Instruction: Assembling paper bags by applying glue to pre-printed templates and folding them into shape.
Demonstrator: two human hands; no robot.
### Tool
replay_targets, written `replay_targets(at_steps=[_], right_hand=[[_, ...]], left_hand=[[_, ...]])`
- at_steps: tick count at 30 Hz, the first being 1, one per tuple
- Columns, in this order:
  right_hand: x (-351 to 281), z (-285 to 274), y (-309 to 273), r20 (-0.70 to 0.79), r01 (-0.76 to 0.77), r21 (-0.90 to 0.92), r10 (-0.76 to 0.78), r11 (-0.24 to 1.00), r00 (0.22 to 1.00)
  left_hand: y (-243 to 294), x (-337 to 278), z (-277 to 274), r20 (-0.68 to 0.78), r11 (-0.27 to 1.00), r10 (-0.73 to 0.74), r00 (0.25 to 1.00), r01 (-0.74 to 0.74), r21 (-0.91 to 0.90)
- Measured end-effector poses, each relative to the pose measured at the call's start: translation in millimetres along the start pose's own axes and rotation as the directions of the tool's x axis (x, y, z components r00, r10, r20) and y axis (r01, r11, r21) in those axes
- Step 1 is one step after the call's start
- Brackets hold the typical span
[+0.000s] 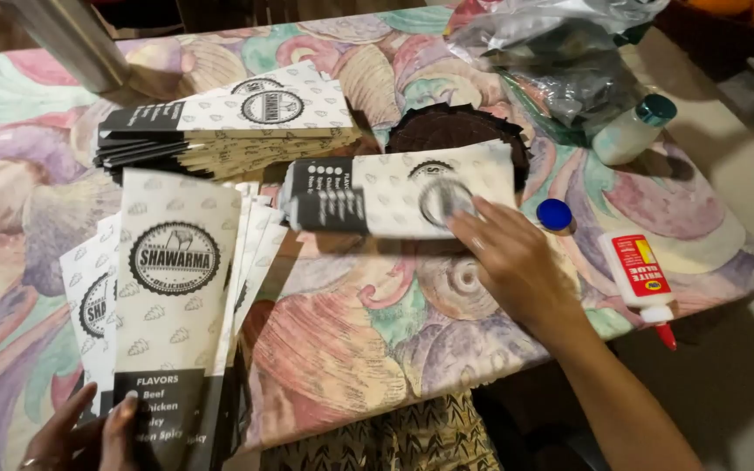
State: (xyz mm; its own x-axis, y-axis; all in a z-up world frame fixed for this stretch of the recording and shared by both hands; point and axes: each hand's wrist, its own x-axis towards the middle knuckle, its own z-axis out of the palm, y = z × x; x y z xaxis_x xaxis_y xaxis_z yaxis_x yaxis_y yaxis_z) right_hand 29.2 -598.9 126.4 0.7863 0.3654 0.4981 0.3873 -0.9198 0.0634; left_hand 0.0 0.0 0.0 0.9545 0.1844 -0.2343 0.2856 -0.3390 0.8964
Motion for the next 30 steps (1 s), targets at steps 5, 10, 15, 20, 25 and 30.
replay_targets(at_steps=[5, 10, 15, 20, 25, 30], right_hand=[[-67.1, -33.6, -34.3, -0.137, 0.105, 0.114, -0.089, 0.988, 0.987], [-89.9, -59.9, -54.0, 0.14, 0.04, 0.276, -0.082, 0.96, 0.987], [-94.9, -71.7, -39.7, -0.004, 0.038, 0.345, -0.039, 0.938, 0.999], [-100.7, -73.4, -26.8, 0.0, 0.049, 0.346, -0.052, 0.937, 0.999], [-105.6, -72.0, -17.8, 0.026, 0.07, 0.34, -0.084, 0.938, 0.996], [-108.2, -69.4, -16.4, 0.009, 0.096, 0.298, -0.103, 0.95, 0.995]], left_hand=[[123.5, -65.3, 74.2, -0.111, 0.463, 0.807, 0.58, -0.505, 0.729], [226.0, -79.9, 180.8, 0.253, 0.218, -0.514, 0.82, -0.16, 0.963], [157.7, -95.4, 223.2, 0.39, 0.157, 0.886, 0.251, -0.954, 0.257], [142.7, -88.9, 229.2, 0.439, 0.116, 0.865, 0.245, -0.947, 0.3], [137.6, -88.7, 233.1, 0.42, 0.116, 0.874, 0.244, -0.945, 0.307], [134.7, -89.4, 237.4, 0.396, 0.135, 0.878, 0.27, -0.933, 0.335]])
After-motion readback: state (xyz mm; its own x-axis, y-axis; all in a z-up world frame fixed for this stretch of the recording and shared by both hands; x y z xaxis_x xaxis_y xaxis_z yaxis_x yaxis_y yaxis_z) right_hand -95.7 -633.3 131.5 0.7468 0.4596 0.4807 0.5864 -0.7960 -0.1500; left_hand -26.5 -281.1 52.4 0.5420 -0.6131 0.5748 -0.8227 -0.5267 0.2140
